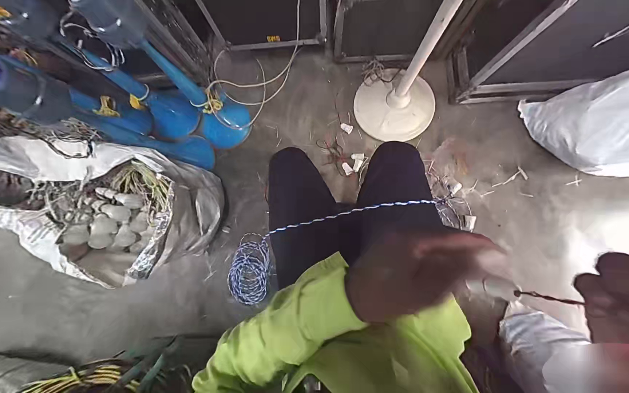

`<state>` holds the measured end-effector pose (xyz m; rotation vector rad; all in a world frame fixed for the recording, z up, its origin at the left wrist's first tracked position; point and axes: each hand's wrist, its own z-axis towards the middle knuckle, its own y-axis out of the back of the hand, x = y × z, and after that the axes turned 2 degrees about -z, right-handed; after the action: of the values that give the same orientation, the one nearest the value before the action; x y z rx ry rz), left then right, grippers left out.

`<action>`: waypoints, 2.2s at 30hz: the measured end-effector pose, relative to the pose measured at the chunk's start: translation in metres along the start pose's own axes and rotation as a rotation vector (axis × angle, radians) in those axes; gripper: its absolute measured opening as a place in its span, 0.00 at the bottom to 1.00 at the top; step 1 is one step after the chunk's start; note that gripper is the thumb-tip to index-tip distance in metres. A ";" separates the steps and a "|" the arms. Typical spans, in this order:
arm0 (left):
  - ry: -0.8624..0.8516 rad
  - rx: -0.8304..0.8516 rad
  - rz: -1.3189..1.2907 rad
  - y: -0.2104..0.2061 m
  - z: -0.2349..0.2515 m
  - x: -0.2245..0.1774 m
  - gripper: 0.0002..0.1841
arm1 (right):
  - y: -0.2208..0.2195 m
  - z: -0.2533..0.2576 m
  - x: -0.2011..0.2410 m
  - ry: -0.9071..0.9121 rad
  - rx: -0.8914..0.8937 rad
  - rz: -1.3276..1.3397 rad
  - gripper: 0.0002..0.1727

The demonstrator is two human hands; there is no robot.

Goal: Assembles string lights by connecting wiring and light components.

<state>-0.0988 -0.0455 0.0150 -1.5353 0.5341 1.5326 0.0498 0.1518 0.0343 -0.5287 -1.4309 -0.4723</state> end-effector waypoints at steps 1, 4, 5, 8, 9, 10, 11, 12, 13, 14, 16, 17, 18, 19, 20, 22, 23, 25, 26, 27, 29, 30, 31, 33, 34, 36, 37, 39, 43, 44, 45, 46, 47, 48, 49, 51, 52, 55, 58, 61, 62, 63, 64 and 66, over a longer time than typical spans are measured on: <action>0.016 -0.107 0.088 0.015 -0.010 0.009 0.12 | -0.003 0.002 -0.007 -0.052 -0.007 0.035 0.13; 0.102 -0.315 0.592 0.071 -0.040 0.035 0.15 | -0.010 0.003 -0.024 -0.200 0.027 0.111 0.19; 0.125 -0.330 0.748 0.087 -0.047 0.042 0.15 | -0.011 0.003 -0.028 -0.243 0.049 0.160 0.21; 0.177 -0.252 0.938 0.111 -0.058 0.056 0.15 | -0.019 0.005 -0.037 -0.364 0.129 0.313 0.25; 0.207 -0.212 0.955 0.113 -0.058 0.057 0.15 | -0.022 0.006 -0.040 -0.397 0.149 0.349 0.27; 0.241 -0.177 0.963 0.114 -0.057 0.059 0.15 | -0.027 0.006 -0.044 -0.424 0.161 0.368 0.29; 0.275 -0.149 0.967 0.115 -0.056 0.061 0.16 | -0.031 0.006 -0.047 -0.450 0.171 0.380 0.28; 0.305 -0.122 0.979 0.116 -0.054 0.064 0.16 | -0.036 0.005 -0.051 -0.469 0.176 0.379 0.26; 0.337 -0.093 0.997 0.118 -0.053 0.068 0.17 | -0.042 0.005 -0.056 -0.487 0.184 0.372 0.23; 0.371 -0.064 1.013 0.120 -0.052 0.073 0.17 | -0.049 0.004 -0.062 -0.505 0.200 0.365 0.22; 0.426 -0.012 1.033 0.124 -0.050 0.079 0.17 | -0.064 0.003 -0.079 -0.572 0.204 0.367 0.21; 0.449 0.005 1.033 0.124 -0.050 0.081 0.17 | -0.072 0.003 -0.088 -0.623 0.196 0.381 0.20; 0.454 0.013 1.034 0.125 -0.048 0.083 0.15 | -0.081 0.004 -0.097 -0.685 0.175 0.397 0.19; 0.461 0.016 1.027 0.126 -0.047 0.082 0.15 | -0.089 0.005 -0.106 -0.747 0.148 0.412 0.18; 0.472 0.006 1.005 0.126 -0.046 0.081 0.14 | -0.096 0.006 -0.114 -0.799 0.116 0.432 0.17; 0.492 -0.061 0.920 0.123 -0.045 0.072 0.14 | -0.106 0.003 -0.125 -0.851 0.072 0.453 0.14; 0.501 -0.101 0.863 0.122 -0.046 0.066 0.13 | -0.108 0.001 -0.128 -0.856 0.069 0.444 0.13; 0.518 -0.141 0.747 0.122 -0.048 0.060 0.13 | -0.110 -0.007 -0.131 -0.798 0.100 0.407 0.14; 0.523 -0.141 0.703 0.121 -0.048 0.058 0.13 | -0.110 -0.011 -0.132 -0.736 0.127 0.390 0.14; 0.518 -0.123 0.672 0.121 -0.048 0.057 0.13 | -0.109 -0.013 -0.134 -0.670 0.149 0.373 0.15; 0.487 -0.072 0.636 0.117 -0.047 0.061 0.15 | -0.108 -0.013 -0.132 -0.557 0.180 0.324 0.18; 0.470 -0.046 0.646 0.114 -0.045 0.064 0.15 | -0.109 -0.010 -0.127 -0.512 0.188 0.283 0.18; 0.478 -0.014 0.668 0.110 -0.043 0.066 0.15 | -0.110 -0.005 -0.121 -0.471 0.200 0.232 0.18; 0.525 0.049 0.678 0.103 -0.037 0.069 0.20 | -0.114 0.007 -0.106 -0.373 0.250 0.141 0.19; 0.546 0.071 0.659 0.100 -0.034 0.072 0.24 | -0.116 0.014 -0.099 -0.318 0.283 0.106 0.19; 0.562 0.088 0.594 0.094 -0.028 0.075 0.30 | -0.122 0.029 -0.087 -0.258 0.330 0.075 0.22; 0.540 0.080 0.553 0.090 -0.025 0.077 0.29 | -0.126 0.035 -0.082 -0.252 0.343 0.068 0.23; 0.494 0.042 0.467 0.085 -0.020 0.076 0.23 | -0.135 0.045 -0.076 -0.272 0.346 0.074 0.23; 0.460 -0.071 0.381 0.079 -0.014 0.070 0.12 | -0.147 0.056 -0.078 -0.339 0.310 0.081 0.24; 0.442 -0.096 0.381 0.078 -0.013 0.068 0.09 | -0.145 0.057 -0.075 -0.339 0.329 0.079 0.25; 0.408 -0.121 0.375 0.076 -0.013 0.068 0.07 | -0.143 0.058 -0.073 -0.339 0.348 0.094 0.26; 0.368 -0.134 0.357 0.075 -0.012 0.067 0.06 | -0.141 0.059 -0.071 -0.338 0.364 0.123 0.27; 0.336 -0.146 0.346 0.073 -0.010 0.066 0.05 | -0.140 0.061 -0.068 -0.339 0.370 0.145 0.27; 0.314 -0.153 0.342 0.072 -0.009 0.064 0.05 | -0.139 0.063 -0.066 -0.341 0.368 0.164 0.27; 0.303 -0.159 0.346 0.070 -0.006 0.061 0.04 | -0.139 0.067 -0.063 -0.353 0.358 0.193 0.26; 0.280 -0.176 0.350 0.066 -0.003 0.059 0.04 | -0.142 0.074 -0.059 -0.421 0.300 0.275 0.25; 0.264 -0.185 0.365 0.065 -0.002 0.058 0.05 | -0.143 0.078 -0.057 -0.451 0.273 0.307 0.25; 0.225 -0.222 0.437 0.064 0.001 0.058 0.06 | -0.143 0.085 -0.055 -0.470 0.229 0.357 0.24; 0.240 -0.232 0.436 0.064 0.003 0.054 0.05 | -0.132 0.081 -0.059 -0.350 0.191 0.259 0.25; 0.285 -0.248 0.353 0.070 0.001 0.057 0.06 | -0.114 0.062 -0.073 -0.157 0.070 0.067 0.19; 0.311 -0.259 0.325 0.073 0.001 0.057 0.05 | -0.110 0.054 -0.083 -0.105 0.025 0.024 0.14; 0.351 -0.273 0.307 0.076 0.001 0.056 0.05 | -0.106 0.043 -0.094 -0.065 0.010 -0.013 0.10; 0.395 -0.289 0.300 0.077 0.001 0.054 0.05 | -0.103 0.031 -0.106 -0.045 0.017 -0.061 0.08; 0.453 -0.308 0.305 0.077 0.003 0.051 0.05 | -0.095 0.011 -0.125 -0.081 0.073 -0.230 0.08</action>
<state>-0.1547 -0.0695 -0.0541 -2.1418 0.8495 1.5441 -0.0270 0.0814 -0.0843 -0.3287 -1.5894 -0.5848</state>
